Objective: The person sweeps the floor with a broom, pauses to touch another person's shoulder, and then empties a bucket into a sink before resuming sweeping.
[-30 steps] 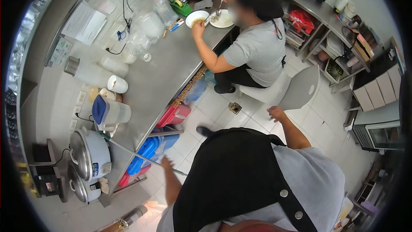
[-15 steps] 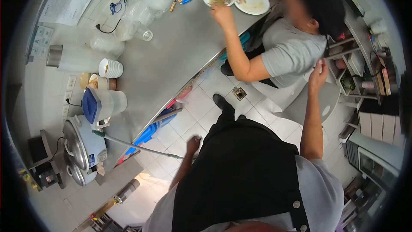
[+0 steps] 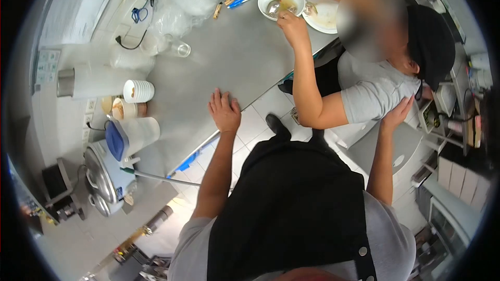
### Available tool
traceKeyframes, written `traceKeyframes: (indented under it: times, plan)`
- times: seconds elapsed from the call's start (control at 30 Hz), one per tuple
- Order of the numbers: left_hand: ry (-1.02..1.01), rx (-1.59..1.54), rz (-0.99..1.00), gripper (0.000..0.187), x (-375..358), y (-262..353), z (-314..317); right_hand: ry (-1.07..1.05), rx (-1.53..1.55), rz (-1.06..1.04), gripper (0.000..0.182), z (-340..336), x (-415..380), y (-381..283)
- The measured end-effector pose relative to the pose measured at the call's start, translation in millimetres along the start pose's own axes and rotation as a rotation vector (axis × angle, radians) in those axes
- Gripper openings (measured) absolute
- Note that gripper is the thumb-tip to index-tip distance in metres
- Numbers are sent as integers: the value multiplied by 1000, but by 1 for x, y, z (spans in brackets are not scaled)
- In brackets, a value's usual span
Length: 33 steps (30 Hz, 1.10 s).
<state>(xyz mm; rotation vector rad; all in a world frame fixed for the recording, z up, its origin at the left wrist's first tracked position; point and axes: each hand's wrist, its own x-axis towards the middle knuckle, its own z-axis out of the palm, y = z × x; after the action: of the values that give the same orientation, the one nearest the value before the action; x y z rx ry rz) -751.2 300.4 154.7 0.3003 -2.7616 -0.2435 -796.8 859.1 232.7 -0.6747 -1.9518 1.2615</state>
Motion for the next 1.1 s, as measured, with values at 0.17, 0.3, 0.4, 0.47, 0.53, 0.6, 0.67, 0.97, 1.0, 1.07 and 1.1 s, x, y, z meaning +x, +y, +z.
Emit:
traceKeyframes:
  times: [0.17, 0.3, 0.4, 0.47, 0.53, 0.6, 0.67, 0.97, 1.0, 1.07, 1.1]
  plan:
    - [-7, 44, 21, 40, 0, -10, 6, -159, -200, -28, 66, -16, 3, -16]
    - [41, 12, 10, 40, 2, -3, 2, -237, -211, -94, 68, -27, 20, 0]
    - [38, 57, -54, 41, -1, 5, -1, -309, -74, 20, 71, -31, 38, 9]
    - [35, 95, -99, 43, -5, 12, 3, -319, -10, 18, 74, -28, 44, 6]
    - [73, 122, -237, 48, -16, 20, 14, -317, -18, -6, 75, -27, 43, 1]
    - [68, 147, -298, 51, -34, 35, 21, -337, -17, -23, 76, -29, 41, -2]
    - [67, 174, -358, 54, -51, 51, 19, -346, -13, -19, 76, -31, 40, -2]
    - [-95, 32, -269, 79, -93, 74, -17, -356, 7, -69, 72, -36, 34, -6]
    - [-106, 20, -284, 81, -95, 75, -17, -362, 14, -83, 72, -37, 34, -4]
    - [-83, 8, -279, 83, -99, 79, -15, -369, 37, -67, 74, -38, 34, -4]
    - [-86, 13, -299, 84, -99, 80, -14, -378, 57, -55, 77, -39, 33, -4]
